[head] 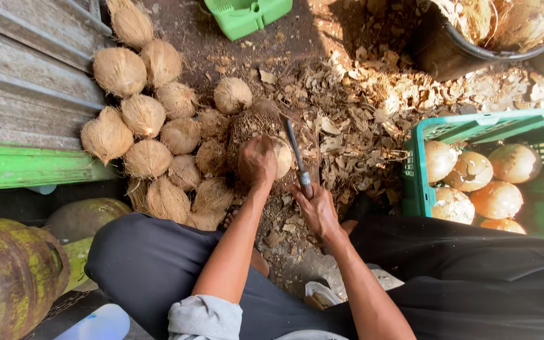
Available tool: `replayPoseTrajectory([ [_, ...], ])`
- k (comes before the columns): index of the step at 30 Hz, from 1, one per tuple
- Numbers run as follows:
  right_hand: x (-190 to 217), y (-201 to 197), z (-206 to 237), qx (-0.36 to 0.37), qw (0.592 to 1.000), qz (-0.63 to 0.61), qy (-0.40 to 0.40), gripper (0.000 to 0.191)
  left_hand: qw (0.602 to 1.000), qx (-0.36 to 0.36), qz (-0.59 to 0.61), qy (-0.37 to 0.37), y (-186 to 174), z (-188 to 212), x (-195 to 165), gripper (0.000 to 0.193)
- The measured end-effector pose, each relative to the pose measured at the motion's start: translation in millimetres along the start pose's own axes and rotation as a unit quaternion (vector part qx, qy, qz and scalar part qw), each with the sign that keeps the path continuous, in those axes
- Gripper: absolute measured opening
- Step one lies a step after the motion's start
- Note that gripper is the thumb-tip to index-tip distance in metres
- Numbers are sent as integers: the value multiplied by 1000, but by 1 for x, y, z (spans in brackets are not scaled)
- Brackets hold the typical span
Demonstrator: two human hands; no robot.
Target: The person sits on the ground and holds a husked coconut against a wooden stump, chopping away remaining husk with a machete and rotating the coconut between strikes. They set finished coconuts into a green plastic crate and pick up new unhusked coconuts from a pile to continue.
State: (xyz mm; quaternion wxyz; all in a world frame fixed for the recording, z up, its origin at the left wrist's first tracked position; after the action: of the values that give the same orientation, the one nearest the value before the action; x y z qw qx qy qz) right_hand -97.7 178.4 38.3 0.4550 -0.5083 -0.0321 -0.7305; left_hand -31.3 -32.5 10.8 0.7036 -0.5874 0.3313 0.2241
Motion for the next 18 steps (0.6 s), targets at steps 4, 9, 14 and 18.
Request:
replayPoseTrajectory([
  [4, 10, -15, 4, -69, 992, -69, -79, 34, 999, 19, -21, -34, 9, 0, 18, 38],
  [9, -20, 14, -6, 43, 998, -5, 51, 58, 1000, -25, 1, -16, 7, 0, 20, 34],
  [14, -4, -4, 1, 9, 1000, -3, 5, 43, 1000, 1, -6, 0, 5, 7, 6, 35],
  [18, 7, -17, 7, -34, 992, -106, -57, 39, 999, 15, -24, -28, 4, 4, 10, 41],
])
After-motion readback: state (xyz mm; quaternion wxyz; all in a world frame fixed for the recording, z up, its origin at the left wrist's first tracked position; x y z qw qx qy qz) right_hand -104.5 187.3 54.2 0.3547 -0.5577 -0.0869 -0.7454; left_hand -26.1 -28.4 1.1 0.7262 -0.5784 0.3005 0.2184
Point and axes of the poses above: each hand's wrist, its own z-axis away from the middle knuckle, its own y-axis out of the palm, x = y × z, the point moved 10 cm from there along -z, towards the middle knuckle, and after that the axes turned 7 degrees about -x, right-handed, at the moved point
